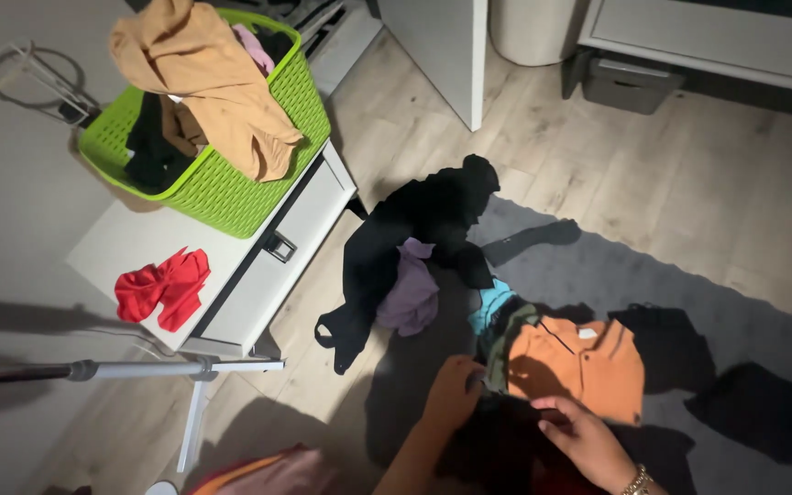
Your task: Fold several shirts on the floor.
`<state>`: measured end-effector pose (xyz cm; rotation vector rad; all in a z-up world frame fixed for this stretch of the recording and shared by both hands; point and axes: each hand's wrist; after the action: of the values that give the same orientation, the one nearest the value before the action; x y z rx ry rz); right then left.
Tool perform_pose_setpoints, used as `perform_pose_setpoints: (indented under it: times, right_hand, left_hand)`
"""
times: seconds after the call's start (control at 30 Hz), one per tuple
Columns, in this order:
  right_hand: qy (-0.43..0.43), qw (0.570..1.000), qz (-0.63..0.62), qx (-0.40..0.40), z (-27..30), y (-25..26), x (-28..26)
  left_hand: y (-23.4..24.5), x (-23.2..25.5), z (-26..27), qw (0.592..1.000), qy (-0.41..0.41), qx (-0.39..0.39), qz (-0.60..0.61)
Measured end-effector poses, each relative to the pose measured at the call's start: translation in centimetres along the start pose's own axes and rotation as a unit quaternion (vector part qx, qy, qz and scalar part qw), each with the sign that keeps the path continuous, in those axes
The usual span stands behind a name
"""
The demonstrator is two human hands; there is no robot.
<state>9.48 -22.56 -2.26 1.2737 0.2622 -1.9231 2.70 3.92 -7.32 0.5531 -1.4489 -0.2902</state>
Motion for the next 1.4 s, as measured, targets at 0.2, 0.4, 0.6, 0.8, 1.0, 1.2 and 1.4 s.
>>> perform_pose_setpoints:
  times: [0.2,0.4,0.6,0.8,1.0,1.2,1.4]
  right_hand:
    - [-0.024,0.999,-0.018,-0.019,-7.0,1.7,4.9]
    - [-0.049,0.993,0.099,-0.052,-9.3,4.1,12.6]
    - [0.013,0.918,0.307,0.253,-12.8,4.9,0.4]
    - [0.05,0.917,0.302,0.257,-10.1,3.0,10.4]
    - [0.089,0.984,0.142,0.054,-11.5,6.1,23.9]
    - [0.003,0.997,0.057,-0.049,-10.8,5.5,14.8]
    - [-0.066,0.996,-0.052,-0.013,-6.0,2.3,10.2]
  left_hand:
    - [-2.7,-14.5,-9.1,0.988,-0.019,0.053,-0.141]
    - [-2.9,-21.3,-17.3,0.928,0.214,-0.057,-0.298]
    - [-6.9,-34.2,-20.1,0.892,0.198,0.073,-0.4]
    - [-5.4,-34.2,-19.3,0.877,0.292,0.087,-0.373]
    - [-2.8,-32.8,-15.6,0.946,0.106,0.239,-0.194]
    - [7.8,-13.4,-5.5,0.744,0.165,0.164,0.627]
    - [15.6,3.8,-0.5,0.734,-0.041,0.148,0.661]
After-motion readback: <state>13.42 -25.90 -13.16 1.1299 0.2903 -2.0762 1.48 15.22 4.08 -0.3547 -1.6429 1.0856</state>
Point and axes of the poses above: each hand's wrist, its own z-axis away from the middle knuckle, its own y-axis out of the back of the hand, x = y × z, and after that the axes turned 2 degrees about -x, right-handed
